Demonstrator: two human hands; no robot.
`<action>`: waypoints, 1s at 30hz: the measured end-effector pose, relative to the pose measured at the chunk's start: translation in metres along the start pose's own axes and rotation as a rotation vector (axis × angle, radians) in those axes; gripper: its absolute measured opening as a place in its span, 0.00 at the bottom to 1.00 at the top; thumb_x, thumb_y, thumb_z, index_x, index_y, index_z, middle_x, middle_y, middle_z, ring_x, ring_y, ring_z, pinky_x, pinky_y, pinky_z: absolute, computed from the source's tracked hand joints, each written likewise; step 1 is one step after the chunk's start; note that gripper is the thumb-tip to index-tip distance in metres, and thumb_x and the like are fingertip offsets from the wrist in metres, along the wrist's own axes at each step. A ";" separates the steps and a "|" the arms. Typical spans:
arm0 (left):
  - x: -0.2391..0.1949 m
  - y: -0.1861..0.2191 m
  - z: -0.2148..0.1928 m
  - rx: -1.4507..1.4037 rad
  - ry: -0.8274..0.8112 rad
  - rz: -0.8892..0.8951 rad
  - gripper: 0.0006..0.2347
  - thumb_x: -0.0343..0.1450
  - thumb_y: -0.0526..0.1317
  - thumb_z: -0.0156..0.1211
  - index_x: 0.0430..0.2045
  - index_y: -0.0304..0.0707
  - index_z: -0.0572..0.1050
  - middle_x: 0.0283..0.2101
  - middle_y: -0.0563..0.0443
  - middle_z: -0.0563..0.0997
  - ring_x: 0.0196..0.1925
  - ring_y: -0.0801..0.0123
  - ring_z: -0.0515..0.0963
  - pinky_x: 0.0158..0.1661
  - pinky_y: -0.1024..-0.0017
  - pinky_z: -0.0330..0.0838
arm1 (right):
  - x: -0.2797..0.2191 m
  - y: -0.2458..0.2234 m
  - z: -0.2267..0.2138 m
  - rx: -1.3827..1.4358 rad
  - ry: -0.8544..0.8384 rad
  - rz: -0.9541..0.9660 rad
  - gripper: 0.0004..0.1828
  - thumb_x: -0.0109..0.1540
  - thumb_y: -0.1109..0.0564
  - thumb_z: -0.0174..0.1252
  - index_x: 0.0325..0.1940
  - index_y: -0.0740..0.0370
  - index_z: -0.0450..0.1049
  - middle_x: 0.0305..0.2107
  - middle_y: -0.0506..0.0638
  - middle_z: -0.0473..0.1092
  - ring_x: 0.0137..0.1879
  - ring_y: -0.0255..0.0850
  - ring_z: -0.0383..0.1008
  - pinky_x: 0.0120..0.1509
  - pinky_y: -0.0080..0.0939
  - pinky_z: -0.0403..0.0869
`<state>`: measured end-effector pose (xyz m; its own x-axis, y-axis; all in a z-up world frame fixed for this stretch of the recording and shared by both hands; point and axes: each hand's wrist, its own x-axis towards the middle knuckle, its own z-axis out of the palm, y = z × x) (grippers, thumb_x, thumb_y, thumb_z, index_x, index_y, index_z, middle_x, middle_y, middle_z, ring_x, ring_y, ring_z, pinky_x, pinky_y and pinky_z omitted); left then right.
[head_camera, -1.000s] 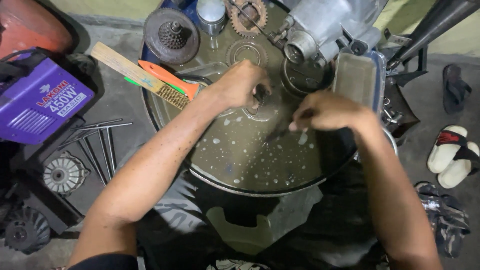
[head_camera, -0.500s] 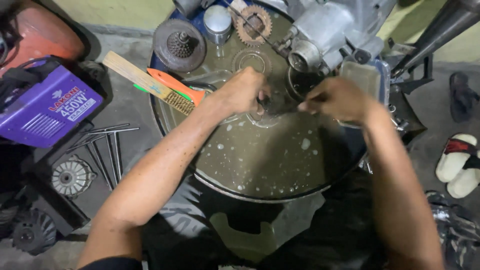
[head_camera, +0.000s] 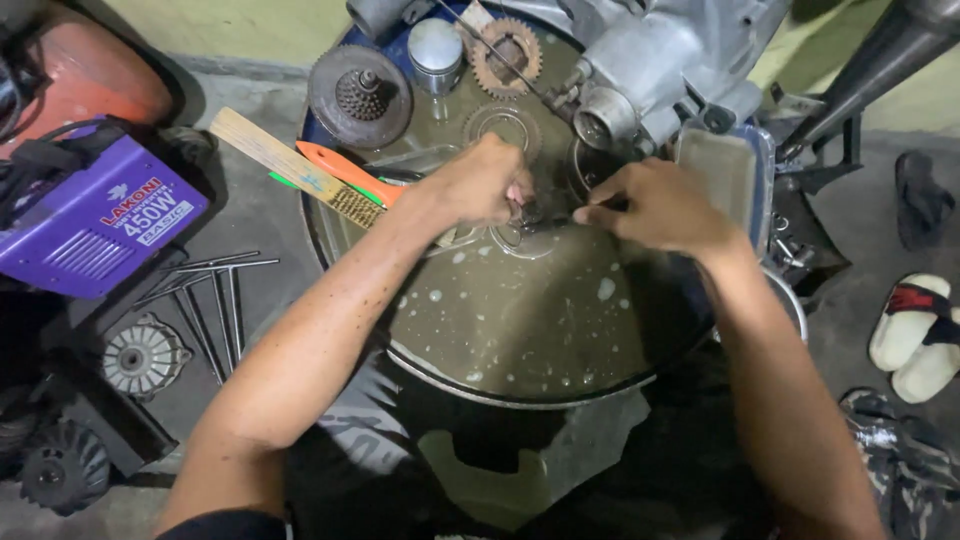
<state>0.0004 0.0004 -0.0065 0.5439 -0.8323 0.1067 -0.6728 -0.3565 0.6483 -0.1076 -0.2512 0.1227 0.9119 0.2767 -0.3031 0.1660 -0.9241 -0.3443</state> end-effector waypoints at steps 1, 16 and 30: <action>0.001 -0.009 0.006 -0.002 0.000 -0.001 0.03 0.59 0.34 0.74 0.21 0.43 0.87 0.27 0.44 0.89 0.36 0.49 0.92 0.38 0.53 0.85 | 0.001 0.005 0.001 0.000 -0.002 0.000 0.17 0.64 0.41 0.65 0.49 0.47 0.91 0.44 0.55 0.86 0.51 0.62 0.86 0.57 0.63 0.81; -0.005 0.014 -0.005 0.102 0.080 0.039 0.03 0.56 0.34 0.71 0.15 0.45 0.82 0.22 0.45 0.86 0.28 0.45 0.89 0.29 0.51 0.82 | 0.006 0.010 -0.021 0.077 -0.172 0.058 0.19 0.63 0.42 0.65 0.48 0.52 0.92 0.43 0.57 0.87 0.57 0.63 0.85 0.63 0.65 0.79; -0.008 0.043 -0.017 0.002 0.124 -0.018 0.04 0.53 0.35 0.72 0.15 0.42 0.81 0.21 0.50 0.85 0.26 0.50 0.89 0.26 0.56 0.80 | 0.001 -0.041 -0.017 0.167 -0.226 0.066 0.15 0.69 0.48 0.62 0.47 0.53 0.92 0.36 0.56 0.86 0.42 0.58 0.85 0.50 0.53 0.76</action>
<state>-0.0239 -0.0008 0.0332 0.6140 -0.7668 0.1873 -0.6632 -0.3725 0.6492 -0.1072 -0.2173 0.1516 0.8089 0.2866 -0.5133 0.0279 -0.8908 -0.4535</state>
